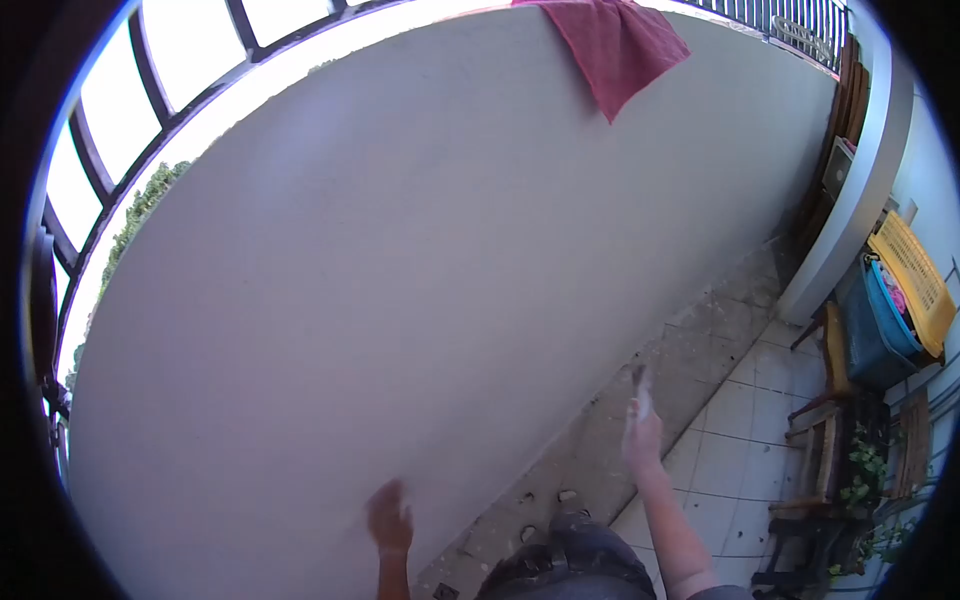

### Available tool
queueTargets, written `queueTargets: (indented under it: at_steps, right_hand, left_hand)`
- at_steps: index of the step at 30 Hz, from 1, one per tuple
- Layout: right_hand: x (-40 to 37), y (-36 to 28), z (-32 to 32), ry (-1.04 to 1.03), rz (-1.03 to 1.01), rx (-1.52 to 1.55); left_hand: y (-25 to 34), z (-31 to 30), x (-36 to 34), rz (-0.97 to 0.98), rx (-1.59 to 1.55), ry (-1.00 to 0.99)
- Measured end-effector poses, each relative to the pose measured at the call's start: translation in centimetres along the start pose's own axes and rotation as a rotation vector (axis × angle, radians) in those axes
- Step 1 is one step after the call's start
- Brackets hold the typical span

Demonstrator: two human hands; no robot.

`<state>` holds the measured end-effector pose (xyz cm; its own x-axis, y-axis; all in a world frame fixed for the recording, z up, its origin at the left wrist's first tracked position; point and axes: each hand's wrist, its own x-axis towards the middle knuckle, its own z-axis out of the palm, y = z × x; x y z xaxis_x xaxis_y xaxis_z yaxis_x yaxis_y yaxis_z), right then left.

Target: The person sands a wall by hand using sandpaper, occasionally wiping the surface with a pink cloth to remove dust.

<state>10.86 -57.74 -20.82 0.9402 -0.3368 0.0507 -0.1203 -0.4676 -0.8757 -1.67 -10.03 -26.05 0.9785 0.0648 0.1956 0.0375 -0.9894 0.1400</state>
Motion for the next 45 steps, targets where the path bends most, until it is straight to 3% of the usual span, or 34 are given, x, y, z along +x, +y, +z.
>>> queueTargets:
  at_steps: [1,2,3,5,7,8,10,12,15,17,19,23,25,27,29,31,33,35,37,39,40,42,43,45]
  right_hand:
    - [0.6,-0.7,2.5,-0.027,-0.003,0.063]
    - [0.8,-1.6,5.3,-0.051,-0.007,0.128]
    - [0.7,-3.0,8.3,-0.067,-0.02,0.184]
    - [-0.1,-7.4,13.7,-0.019,-0.107,0.175]
    - [-0.1,-12.3,17.2,0.129,-0.217,0.348]
    - [1.4,-14.4,17.9,0.239,-0.17,0.423]
    - [6.3,-18.5,18.5,0.452,-0.069,0.59]
    - [11.9,-18.8,18.9,0.5,0.032,0.529]
    - [17.4,-21.4,18.1,0.507,-0.002,0.415]
    - [16.3,-25.9,15.3,0.598,-0.402,0.423]
    - [14.5,-27.7,13.8,0.521,-0.746,0.279]
    - [16.8,-18.3,16.2,0.374,-1.408,-0.091]
    - [22.2,-11.3,16.6,0.452,-1.348,-0.004]
    - [28.7,-7.6,15.3,0.408,-0.759,0.261]
    - [33.8,-12.2,8.5,0.597,-0.462,0.382]
    - [38.3,-15.3,7.0,0.709,-0.494,0.408]
    - [34.9,-20.8,5.5,0.633,-0.634,0.372]
    - [31.1,-21.1,7.6,0.487,-0.913,0.158]
    - [28.3,-18.0,9.6,0.427,-1.212,0.096]
    - [30.6,-11.0,11.4,0.461,-1.447,0.059]
    - [32.1,-5.7,12.8,0.274,-1.142,0.174]
    - [37.2,-1.6,13.2,0.39,-0.557,0.467]
    - [41.0,-2.3,12.3,0.666,-0.26,0.639]
    - [46.7,-3.5,8.7,0.424,0.307,0.398]
  left_hand:
    - [-1.8,-0.8,-2.9,-0.169,0.177,0.122]
    - [-5.3,0.5,-5.7,-0.298,0.374,0.421]
    - [-7.2,-0.5,-7.7,-0.488,0.396,0.583]
    - [-10.2,-3.6,-9.3,-0.817,0.277,0.815]
    - [-12.6,-6.8,-8.5,-0.965,0.114,0.968]
    - [-13.1,-8.3,-7.3,-0.995,0.032,1.027]
    - [-13.3,-10.3,-3.9,-1.003,-0.056,1.122]
    - [-12.1,-10.9,0.8,-0.983,0.012,1.249]
    - [-7.7,-12.6,8.5,-0.901,0.191,1.395]
    - [0.7,-15.1,13.1,-0.777,0.281,1.389]
    - [7.0,-16.6,17.6,-0.654,0.343,1.397]
    - [19.6,-15.7,25.9,-0.498,0.311,1.315]
    - [23.9,-14.1,28.6,-0.452,0.332,1.249]
    - [26.9,-13.1,30.8,-0.394,0.397,1.275]
    - [29.1,-12.4,32.5,-0.43,0.376,1.275]
    - [30.5,-12.1,33.7,-0.443,0.368,1.276]
    - [31.1,-12.1,34.2,-0.44,0.367,1.288]
    - [32.0,-12.1,35.1,-0.431,0.369,1.284]
    - [32.8,-11.5,35.3,-0.402,0.394,1.272]
    - [32.5,-10.7,35.1,-0.337,0.442,1.262]
    - [32.1,-10.3,34.7,-0.315,0.457,1.241]
    - [31.2,-9.8,34.5,-0.275,0.488,1.219]
    - [31.1,-9.7,35.2,-0.277,0.477,1.245]
    - [31.5,-9.4,34.9,-0.281,0.469,1.25]
